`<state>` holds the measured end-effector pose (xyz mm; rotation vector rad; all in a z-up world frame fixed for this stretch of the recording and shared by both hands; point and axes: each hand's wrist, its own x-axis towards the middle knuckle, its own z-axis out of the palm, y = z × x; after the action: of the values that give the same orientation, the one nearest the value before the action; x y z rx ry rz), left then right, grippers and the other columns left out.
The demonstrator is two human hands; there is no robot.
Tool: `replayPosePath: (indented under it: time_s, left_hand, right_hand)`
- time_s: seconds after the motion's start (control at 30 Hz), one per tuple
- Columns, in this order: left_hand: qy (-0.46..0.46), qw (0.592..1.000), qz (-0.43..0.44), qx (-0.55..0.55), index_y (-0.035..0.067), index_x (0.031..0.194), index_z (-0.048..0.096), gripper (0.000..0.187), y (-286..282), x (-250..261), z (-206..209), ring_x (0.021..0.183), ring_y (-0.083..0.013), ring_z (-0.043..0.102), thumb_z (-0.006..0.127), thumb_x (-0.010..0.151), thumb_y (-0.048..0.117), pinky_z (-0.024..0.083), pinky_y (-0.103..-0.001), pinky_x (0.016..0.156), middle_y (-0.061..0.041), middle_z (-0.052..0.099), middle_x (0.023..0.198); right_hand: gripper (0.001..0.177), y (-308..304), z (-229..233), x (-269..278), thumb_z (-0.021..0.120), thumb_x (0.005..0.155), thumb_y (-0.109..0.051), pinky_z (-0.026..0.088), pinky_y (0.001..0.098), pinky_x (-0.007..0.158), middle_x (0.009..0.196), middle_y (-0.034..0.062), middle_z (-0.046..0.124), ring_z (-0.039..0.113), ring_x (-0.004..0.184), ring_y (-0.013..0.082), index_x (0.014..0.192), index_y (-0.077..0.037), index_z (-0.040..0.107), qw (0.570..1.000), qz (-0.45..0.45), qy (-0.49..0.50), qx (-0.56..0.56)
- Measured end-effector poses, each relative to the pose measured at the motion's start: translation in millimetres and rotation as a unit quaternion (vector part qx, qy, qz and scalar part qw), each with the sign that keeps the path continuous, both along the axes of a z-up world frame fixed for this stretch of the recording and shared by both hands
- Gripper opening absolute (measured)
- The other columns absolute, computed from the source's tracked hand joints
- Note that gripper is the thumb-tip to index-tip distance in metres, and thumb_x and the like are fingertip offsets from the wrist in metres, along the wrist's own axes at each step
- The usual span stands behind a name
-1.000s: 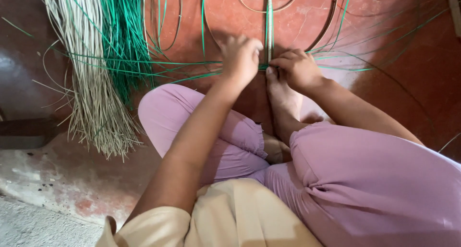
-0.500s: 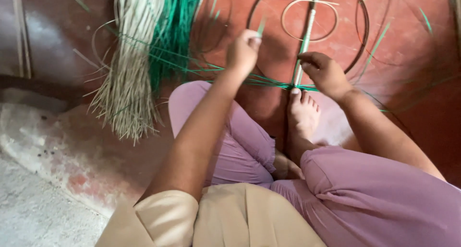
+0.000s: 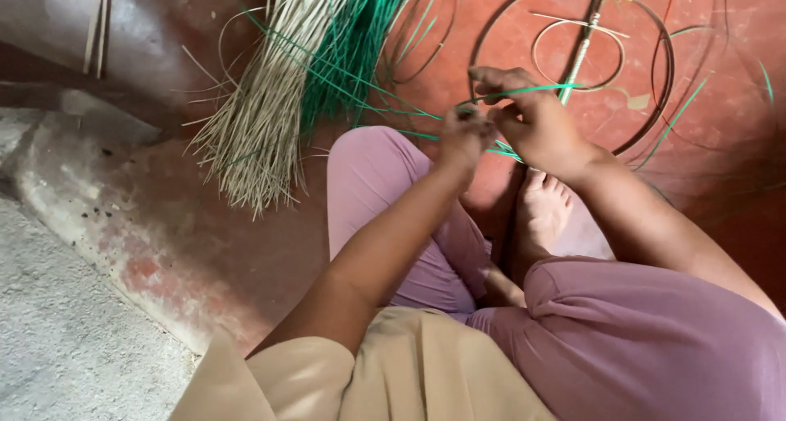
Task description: The person weaves green and natural plant fibers around a circular wooden frame while sitting on the floor.
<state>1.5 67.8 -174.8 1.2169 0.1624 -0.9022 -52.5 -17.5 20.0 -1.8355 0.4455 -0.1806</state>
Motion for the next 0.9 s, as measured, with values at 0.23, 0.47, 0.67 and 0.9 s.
replayPosePath:
  time_s: [0.23, 0.47, 0.67, 0.9]
  left_hand:
    - [0.114, 0.990, 0.065, -0.040, 0.009, 0.088, 0.052, 0.020, -0.1, -7.1, -53.8, 0.057, -0.0220, 0.062, 0.050, 0.095, -0.009, 0.060, -0.040, 0.057, -0.014, 0.058, 0.070]
    - [-0.050, 0.956, -0.229, 0.175, 0.014, 0.162, 0.003, 0.102, 28.0, -46.3, 6.9, 0.129, -0.0239, 0.053, 0.067, 0.082, 0.026, 0.042, -0.037, 0.107, -0.012, 0.053, 0.139]
    - [0.503, 0.797, 0.053, -0.330, 0.025, 0.084, 0.044, 0.021, 34.2, -133.9, 43.2, 0.070, -0.0132, 0.041, 0.048, 0.095, 0.043, 0.039, -0.031, 0.069, 0.004, 0.040, 0.079]
    - [-0.369, 0.842, -0.393, 0.033, 0.012, 0.106, 0.074, 0.041, 35.5, 2.9, 144.3, 0.112, -0.0214, 0.060, 0.042, 0.084, 0.025, 0.038, -0.039, 0.099, -0.012, 0.069, 0.115]
  right_hand:
    - [0.039, -10.8, 54.3, 7.7, 0.066, 0.095, -0.046, 0.056, 0.0285, 0.080, 0.114, 0.0061, 0.072, 0.070, 0.104, 0.0183, 0.121, -0.017, 0.062, 0.887, -0.195, -0.097, 0.407]
    - [0.053, -2.8, 80.1, 46.4, 0.041, 0.094, -0.009, 0.047, 0.0328, 0.061, 0.073, 0.0045, 0.055, 0.055, 0.062, 0.0196, 0.147, -0.011, 0.037, 0.972, -0.144, 0.182, -0.047]
    - [0.075, 23.5, 54.6, 69.2, 0.055, 0.099, -0.018, 0.046, 0.0641, 0.079, 0.113, 0.0318, 0.066, 0.064, 0.098, 0.0560, 0.164, -0.013, 0.018, 0.922, 0.110, 0.283, -0.239]
    - [0.065, 32.4, 78.9, 60.1, 0.060, 0.099, -0.012, 0.024, 0.0431, 0.124, 0.167, 0.0176, 0.032, 0.020, 0.158, 0.0301, 0.158, -0.006, 0.033, 0.967, 0.248, -0.001, -0.061]
